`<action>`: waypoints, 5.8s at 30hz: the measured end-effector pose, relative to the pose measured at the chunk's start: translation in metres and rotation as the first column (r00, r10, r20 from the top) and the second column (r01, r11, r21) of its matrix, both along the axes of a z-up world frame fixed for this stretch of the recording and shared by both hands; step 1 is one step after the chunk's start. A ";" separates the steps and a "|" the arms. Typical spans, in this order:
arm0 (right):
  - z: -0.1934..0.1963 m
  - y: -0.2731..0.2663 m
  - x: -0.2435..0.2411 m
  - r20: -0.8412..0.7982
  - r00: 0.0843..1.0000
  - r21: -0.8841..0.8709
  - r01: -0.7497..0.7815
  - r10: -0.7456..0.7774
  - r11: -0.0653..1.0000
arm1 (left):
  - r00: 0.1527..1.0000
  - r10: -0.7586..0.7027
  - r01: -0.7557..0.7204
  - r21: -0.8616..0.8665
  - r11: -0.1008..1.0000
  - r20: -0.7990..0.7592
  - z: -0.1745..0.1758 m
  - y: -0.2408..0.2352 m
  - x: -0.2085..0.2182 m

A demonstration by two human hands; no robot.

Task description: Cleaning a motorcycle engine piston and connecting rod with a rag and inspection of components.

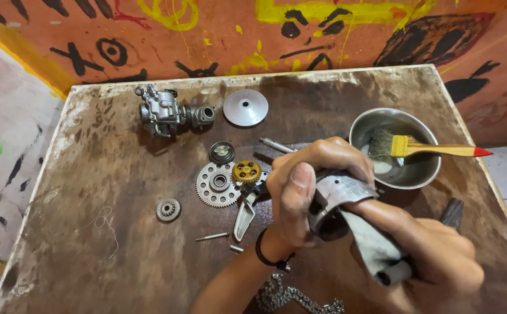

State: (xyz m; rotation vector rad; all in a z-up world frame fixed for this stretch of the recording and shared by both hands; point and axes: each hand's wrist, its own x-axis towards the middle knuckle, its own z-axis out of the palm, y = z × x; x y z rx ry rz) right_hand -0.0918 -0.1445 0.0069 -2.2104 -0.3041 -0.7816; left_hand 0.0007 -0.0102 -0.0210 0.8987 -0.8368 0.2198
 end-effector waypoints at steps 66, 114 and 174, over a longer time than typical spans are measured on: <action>-0.144 -0.196 0.199 -0.828 0.525 -0.447 -0.403 -0.198 0.799 | 0.920 -0.307 0.199 -0.388 0.900 -0.242 0.010 0.028 0.022; 0.011 0.016 0.044 0.305 0.952 -0.367 0.133 -0.017 0.921 | 0.915 -0.058 0.049 -0.030 0.998 -0.399 0.003 0.021 0.038; 0.026 0.037 0.015 0.046 0.998 -0.526 -0.015 0.046 0.850 | 0.990 -0.027 0.028 0.004 1.000 -0.139 0.005 0.043 0.032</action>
